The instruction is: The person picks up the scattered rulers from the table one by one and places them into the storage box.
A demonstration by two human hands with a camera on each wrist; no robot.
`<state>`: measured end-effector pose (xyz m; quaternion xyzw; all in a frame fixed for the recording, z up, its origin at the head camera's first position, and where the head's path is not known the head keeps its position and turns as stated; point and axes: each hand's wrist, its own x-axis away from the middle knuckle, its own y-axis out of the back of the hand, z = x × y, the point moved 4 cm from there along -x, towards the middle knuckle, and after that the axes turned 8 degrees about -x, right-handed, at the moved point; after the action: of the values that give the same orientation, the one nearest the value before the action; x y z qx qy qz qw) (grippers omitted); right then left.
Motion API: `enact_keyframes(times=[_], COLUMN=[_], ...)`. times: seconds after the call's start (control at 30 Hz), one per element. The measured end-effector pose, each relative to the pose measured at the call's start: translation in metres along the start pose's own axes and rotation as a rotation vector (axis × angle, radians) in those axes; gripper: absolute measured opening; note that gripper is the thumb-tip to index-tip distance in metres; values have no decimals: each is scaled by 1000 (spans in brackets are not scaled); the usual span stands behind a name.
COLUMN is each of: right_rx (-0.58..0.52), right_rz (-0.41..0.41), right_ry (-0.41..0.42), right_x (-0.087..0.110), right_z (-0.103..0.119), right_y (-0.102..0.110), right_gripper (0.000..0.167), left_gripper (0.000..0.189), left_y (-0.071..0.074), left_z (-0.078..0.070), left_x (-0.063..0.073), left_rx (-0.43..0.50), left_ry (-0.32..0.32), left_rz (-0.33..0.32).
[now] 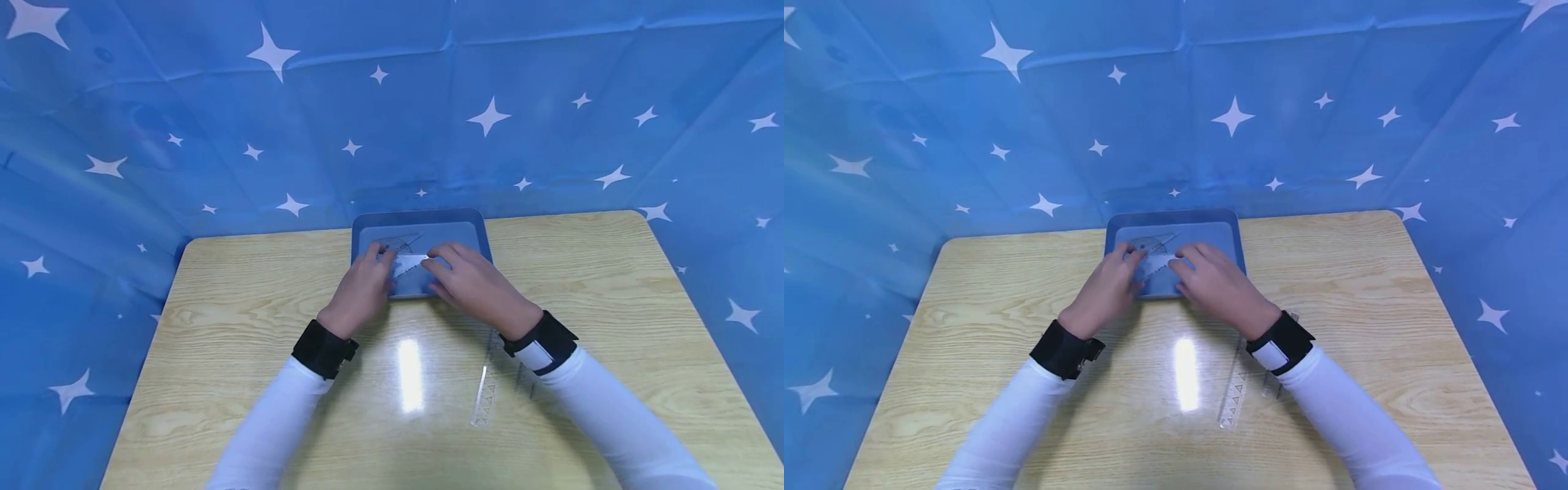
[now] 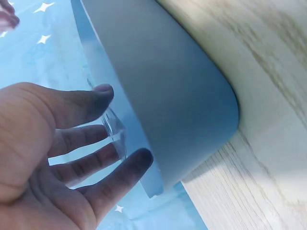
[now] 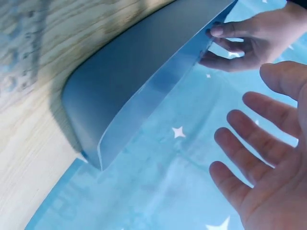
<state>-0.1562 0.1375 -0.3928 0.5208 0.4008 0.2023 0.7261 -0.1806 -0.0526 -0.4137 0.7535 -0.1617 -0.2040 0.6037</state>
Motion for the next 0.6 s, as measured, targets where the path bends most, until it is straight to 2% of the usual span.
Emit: enact_keyframes(times=[0.2,0.33,0.5,0.6], right_rx=[36,49,25,0], right_rz=[-13,-10,-12,-21], right_ry=[13,5,-8,-11], right_x=[13,22,33,39], right_z=[1,0,-2,-1], right_y=[4,8,10,12], right_gripper=[40,43,42,42], left_gripper=[45,44,44,44], left_y=[-4,-8,-11,-14], left_z=[12,19,27,30], left_x=[-13,-20,-28,-32], left_rx=[-5,-30,-75,-117], left_ry=[-4,18,44,43], left_rz=[22,59,101,96])
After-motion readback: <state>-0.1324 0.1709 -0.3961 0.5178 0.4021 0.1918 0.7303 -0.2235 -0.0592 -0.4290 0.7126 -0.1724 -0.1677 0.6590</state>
